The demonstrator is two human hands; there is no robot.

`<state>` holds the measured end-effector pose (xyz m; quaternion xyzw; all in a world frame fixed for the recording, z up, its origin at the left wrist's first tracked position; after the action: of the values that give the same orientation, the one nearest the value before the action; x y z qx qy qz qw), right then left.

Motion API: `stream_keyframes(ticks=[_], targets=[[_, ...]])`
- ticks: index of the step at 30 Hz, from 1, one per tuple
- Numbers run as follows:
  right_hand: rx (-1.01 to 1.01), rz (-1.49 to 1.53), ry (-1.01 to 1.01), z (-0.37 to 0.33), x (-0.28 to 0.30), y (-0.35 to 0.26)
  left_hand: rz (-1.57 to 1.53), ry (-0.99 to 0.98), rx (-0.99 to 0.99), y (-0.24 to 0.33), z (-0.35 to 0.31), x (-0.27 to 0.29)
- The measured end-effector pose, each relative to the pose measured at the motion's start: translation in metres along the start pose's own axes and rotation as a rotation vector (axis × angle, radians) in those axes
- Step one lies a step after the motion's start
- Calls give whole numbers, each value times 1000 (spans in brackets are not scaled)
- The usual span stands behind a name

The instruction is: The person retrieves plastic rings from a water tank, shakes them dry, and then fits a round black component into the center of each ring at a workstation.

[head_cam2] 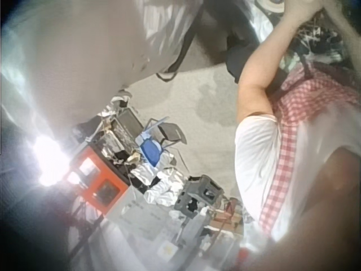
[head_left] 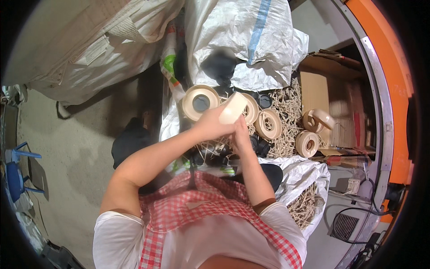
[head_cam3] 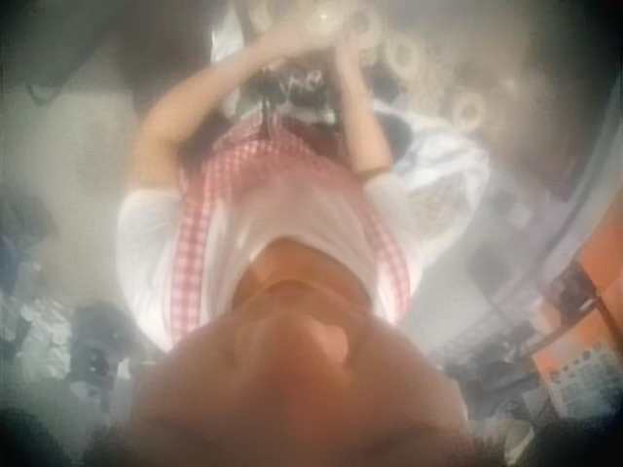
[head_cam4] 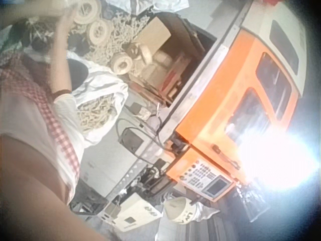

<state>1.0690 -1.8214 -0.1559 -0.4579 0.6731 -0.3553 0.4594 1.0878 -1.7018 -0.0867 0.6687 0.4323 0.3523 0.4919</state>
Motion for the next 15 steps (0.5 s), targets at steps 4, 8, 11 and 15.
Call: stream_keyframes(ticks=[4,8,11,15], targets=[[588,-735,-344,-24,-29,-38,-274,-239,145,-10,9,-9],[1220,-1445,-686,-63,-77,-65,-518,-343,278,-23,4,-16],[37,-386,-264,0,-12,-12,-278,-229,118,-13,7,-10],[-64,-397,-259,0,-8,-6,-100,-82,64,-5,8,3]])
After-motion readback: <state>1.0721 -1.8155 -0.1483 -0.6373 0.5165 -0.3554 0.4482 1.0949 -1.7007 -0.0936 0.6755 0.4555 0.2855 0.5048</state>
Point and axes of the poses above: each hand's wrist, its own z-axis towards the middle knuckle, its own x-axis out of the back of the hand, y = z × x, the point moved 10 cm from there along z, towards the middle knuckle, and after that the axes turned 9 degrees about x, right-handed, at the moved point
